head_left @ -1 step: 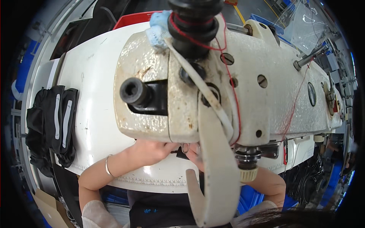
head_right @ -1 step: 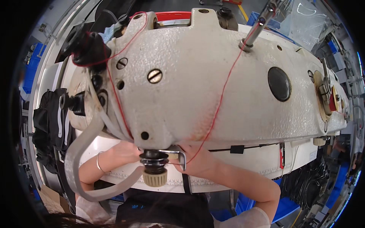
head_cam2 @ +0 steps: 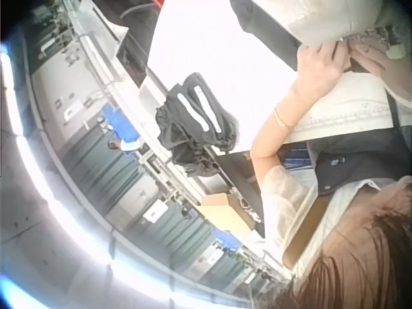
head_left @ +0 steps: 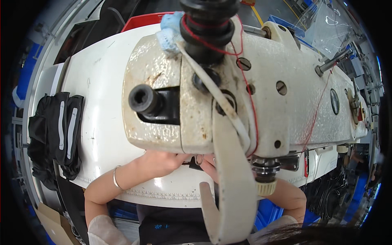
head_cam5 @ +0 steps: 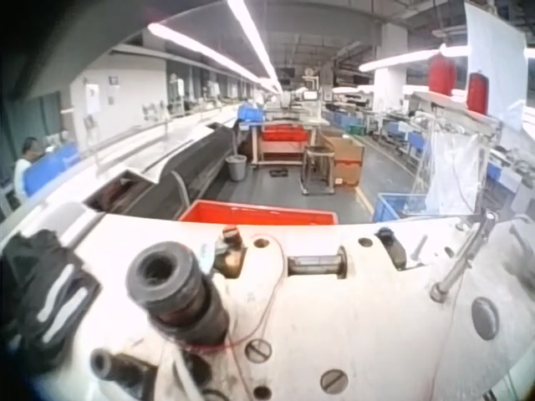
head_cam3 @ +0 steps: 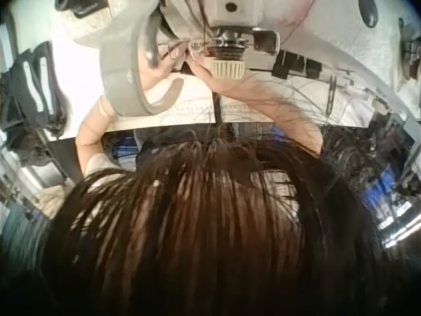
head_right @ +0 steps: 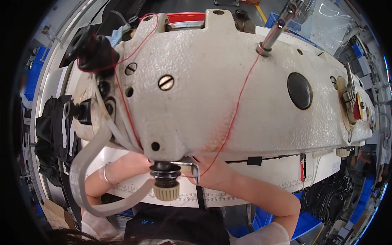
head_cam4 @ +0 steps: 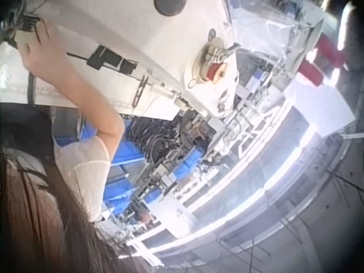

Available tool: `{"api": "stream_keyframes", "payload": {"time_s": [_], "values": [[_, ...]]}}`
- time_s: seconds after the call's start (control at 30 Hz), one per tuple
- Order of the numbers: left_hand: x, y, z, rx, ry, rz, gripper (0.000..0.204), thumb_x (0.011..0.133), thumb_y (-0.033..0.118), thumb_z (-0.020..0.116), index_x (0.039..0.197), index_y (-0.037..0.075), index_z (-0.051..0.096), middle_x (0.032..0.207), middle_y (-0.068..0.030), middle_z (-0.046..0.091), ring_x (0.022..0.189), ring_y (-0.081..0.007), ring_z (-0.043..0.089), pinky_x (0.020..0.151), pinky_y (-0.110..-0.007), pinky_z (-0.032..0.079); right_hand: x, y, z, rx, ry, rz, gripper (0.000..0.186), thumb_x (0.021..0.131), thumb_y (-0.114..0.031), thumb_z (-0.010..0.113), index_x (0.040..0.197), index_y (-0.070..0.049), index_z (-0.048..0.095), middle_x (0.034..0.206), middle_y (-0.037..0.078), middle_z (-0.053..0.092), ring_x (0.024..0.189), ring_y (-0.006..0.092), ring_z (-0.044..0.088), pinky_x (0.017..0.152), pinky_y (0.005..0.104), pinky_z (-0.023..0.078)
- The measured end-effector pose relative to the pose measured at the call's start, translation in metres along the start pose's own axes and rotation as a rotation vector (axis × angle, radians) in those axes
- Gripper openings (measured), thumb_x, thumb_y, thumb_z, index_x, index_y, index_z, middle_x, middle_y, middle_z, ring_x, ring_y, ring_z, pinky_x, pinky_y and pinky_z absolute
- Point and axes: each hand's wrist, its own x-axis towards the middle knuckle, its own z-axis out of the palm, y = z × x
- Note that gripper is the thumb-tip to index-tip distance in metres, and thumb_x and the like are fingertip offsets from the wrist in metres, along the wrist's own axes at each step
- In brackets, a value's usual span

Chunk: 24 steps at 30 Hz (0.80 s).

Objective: Operating an industrial sewing machine to stitch together components of a black leather bag.

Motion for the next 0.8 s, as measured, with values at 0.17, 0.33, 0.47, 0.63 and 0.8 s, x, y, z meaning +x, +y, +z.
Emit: {"api": "stream_keyframes", "payload": {"time_s": [0.17, 0.33, 0.47, 0.63, 0.8], "values": [[-0.006, 0.004, -0.005, -0.125, -0.014, -0.285, 0.029, 0.072, 0.001, 0.061, 0.100, 0.003, 0.066, 0.093, -0.0138, 0.065, 0.085, -0.0291, 0.063, 0.074, -0.040, 0.051, 0.008, 0.014, 0.012, -0.090, 0.188, -0.306, 0.030, 0.077, -0.016, 0.060, 0.105, -0.004, 0.060, 0.103, 0.009, 0.060, 0.093, 0.0232, 0.060, 0.078, 0.0346, 0.051], [-0.011, 0.006, -0.013, -0.390, 0.161, -0.494, 0.029, 0.075, 0.001, 0.063, 0.104, 0.005, 0.065, 0.095, -0.0150, 0.065, 0.087, -0.0303, 0.063, 0.077, -0.038, 0.050, 0.010, 0.006, 0.001, -0.300, 0.186, -0.356, 0.030, 0.079, -0.019, 0.060, 0.105, -0.004, 0.060, 0.101, 0.009, 0.060, 0.092, 0.0229, 0.059, 0.075, 0.0342, 0.050], [-0.006, 0.007, -0.018, -0.154, 0.033, -0.244, 0.040, 0.067, -0.001, 0.066, 0.106, 0.004, 0.064, 0.105, -0.0150, 0.063, 0.093, -0.0304, 0.062, 0.082, -0.039, 0.050, 0.011, 0.007, 0.002, -0.315, 0.197, -0.346, 0.029, 0.078, -0.018, 0.060, 0.103, -0.003, 0.060, 0.100, 0.009, 0.060, 0.091, 0.0232, 0.059, 0.075, 0.0346, 0.049], [-0.009, 0.007, -0.021, -0.003, -0.010, -0.206, 0.048, 0.063, 0.000, 0.067, 0.111, 0.004, 0.062, 0.108, -0.0156, 0.061, 0.095, -0.0305, 0.061, 0.083, -0.039, 0.050, 0.014, 0.010, 0.001, -0.318, 0.199, -0.359, 0.028, 0.077, -0.018, 0.061, 0.102, -0.003, 0.060, 0.098, 0.009, 0.060, 0.090, 0.0235, 0.059, 0.074, 0.0351, 0.049], [-0.007, 0.005, -0.020, -0.038, -0.008, -0.201, 0.050, 0.062, 0.002, 0.068, 0.111, 0.002, 0.061, 0.106, -0.0156, 0.062, 0.095, -0.0311, 0.061, 0.084, -0.039, 0.049, 0.013, 0.019, -0.009, -0.342, 0.205, -0.352, 0.027, 0.076, -0.017, 0.062, 0.100, -0.003, 0.061, 0.096, 0.009, 0.060, 0.089, 0.0237, 0.059, 0.074, 0.0356, 0.048]]}}
